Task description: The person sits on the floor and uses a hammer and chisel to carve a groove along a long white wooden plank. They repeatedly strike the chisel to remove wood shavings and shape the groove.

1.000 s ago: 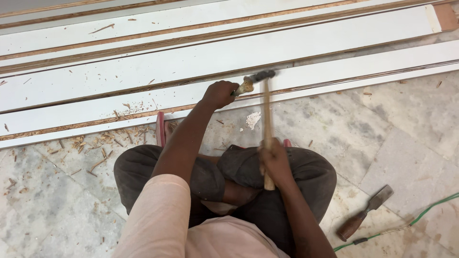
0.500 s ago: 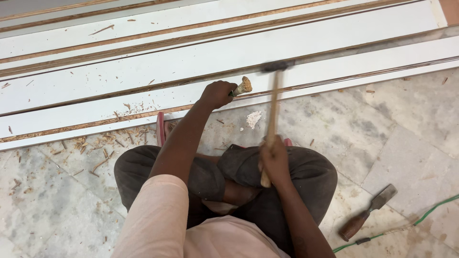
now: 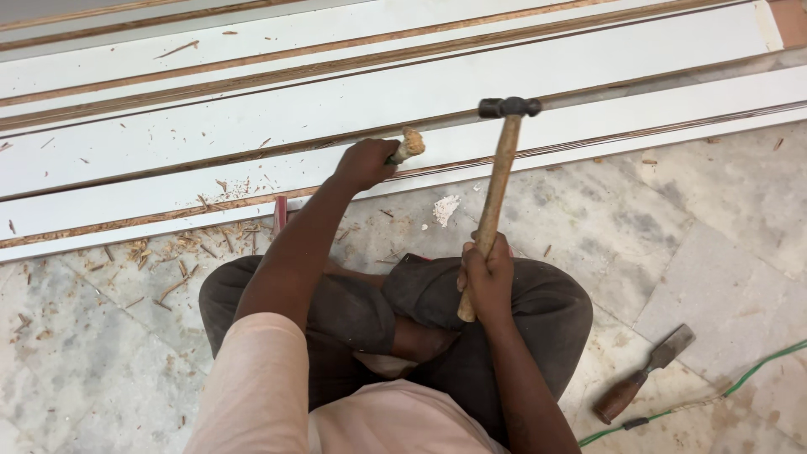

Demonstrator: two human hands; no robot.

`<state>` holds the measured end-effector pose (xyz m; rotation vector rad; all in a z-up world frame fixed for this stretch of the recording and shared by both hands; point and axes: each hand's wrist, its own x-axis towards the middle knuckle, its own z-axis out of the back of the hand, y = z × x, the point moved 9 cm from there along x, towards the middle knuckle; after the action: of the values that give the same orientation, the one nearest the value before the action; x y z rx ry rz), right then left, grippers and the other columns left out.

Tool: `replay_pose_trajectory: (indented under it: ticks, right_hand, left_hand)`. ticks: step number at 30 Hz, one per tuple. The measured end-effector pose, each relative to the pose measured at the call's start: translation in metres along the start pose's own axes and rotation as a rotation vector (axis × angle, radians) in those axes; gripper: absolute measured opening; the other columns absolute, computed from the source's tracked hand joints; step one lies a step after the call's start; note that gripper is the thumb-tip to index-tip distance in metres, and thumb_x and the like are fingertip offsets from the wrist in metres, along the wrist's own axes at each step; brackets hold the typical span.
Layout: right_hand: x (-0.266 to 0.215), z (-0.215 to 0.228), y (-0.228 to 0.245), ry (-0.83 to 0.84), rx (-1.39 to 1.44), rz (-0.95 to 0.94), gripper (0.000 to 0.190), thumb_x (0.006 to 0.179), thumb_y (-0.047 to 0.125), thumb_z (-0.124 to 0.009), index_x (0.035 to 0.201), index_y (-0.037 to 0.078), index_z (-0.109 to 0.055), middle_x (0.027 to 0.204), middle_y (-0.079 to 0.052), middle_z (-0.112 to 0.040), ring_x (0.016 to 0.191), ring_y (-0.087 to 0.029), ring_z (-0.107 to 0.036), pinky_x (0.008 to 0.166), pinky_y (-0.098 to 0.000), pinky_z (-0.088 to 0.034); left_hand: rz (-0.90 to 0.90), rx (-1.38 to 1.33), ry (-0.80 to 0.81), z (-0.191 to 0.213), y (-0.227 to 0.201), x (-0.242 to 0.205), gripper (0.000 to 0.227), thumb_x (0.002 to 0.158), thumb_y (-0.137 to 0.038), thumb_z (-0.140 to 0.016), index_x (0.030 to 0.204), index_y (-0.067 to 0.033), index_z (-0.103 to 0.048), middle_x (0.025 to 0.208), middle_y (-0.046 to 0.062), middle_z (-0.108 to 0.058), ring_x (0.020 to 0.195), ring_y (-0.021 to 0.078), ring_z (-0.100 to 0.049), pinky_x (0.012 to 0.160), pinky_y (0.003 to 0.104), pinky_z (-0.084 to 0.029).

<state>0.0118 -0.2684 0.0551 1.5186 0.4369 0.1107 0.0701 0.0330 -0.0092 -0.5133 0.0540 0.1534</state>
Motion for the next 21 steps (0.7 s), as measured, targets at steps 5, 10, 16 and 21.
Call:
replay_pose_trajectory:
  ticks: [5,10,16,21]
  right_hand:
    - [0.0,0.002,0.001,-0.022,0.061,-0.017,0.023,0.099,0.009,-0.055,0.116,-0.005,-0.051,0.071,-0.005,-0.055,0.047,-0.01,-0.05,0.042,-0.0272,-0.043]
    - [-0.002,0.007,0.015,-0.065,0.047,0.072,0.022,0.099,0.007,-0.053,0.117,-0.004,-0.049,0.073,-0.004,-0.056,0.048,-0.009,-0.052,0.044,-0.0261,-0.045]
    - [-0.005,0.003,0.003,-0.016,-0.041,0.105,0.014,0.099,0.007,-0.052,0.112,0.002,-0.049,0.07,-0.004,-0.055,0.046,-0.009,-0.052,0.042,-0.0266,-0.046]
    - [-0.013,-0.034,-0.049,0.387,-0.295,-0.485,0.015,0.095,0.018,-0.061,0.102,0.007,-0.054,0.069,-0.004,-0.055,0.042,-0.012,-0.048,0.038,-0.0303,-0.044]
  left_hand:
    - [-0.004,-0.002,0.028,-0.006,-0.015,0.003,0.028,0.085,-0.019,-0.069,0.112,-0.0144,-0.069,0.098,0.009,-0.073,0.096,0.0324,-0.069,0.081,0.049,-0.053]
    - [-0.012,0.069,0.071,-0.009,-0.019,0.008,0.028,0.085,-0.019,-0.07,0.113,-0.0148,-0.068,0.097,0.008,-0.073,0.095,0.0312,-0.069,0.08,0.048,-0.054]
    - [0.017,0.13,0.126,-0.025,-0.014,0.012,0.021,0.09,-0.018,-0.066,0.11,-0.0142,-0.068,0.097,0.007,-0.073,0.095,0.0294,-0.07,0.079,0.047,-0.055]
    - [0.08,0.342,0.266,-0.056,0.027,-0.002,0.024,0.096,-0.018,-0.056,0.113,-0.0248,-0.07,0.097,0.01,-0.072,0.093,0.0311,-0.071,0.08,0.048,-0.057]
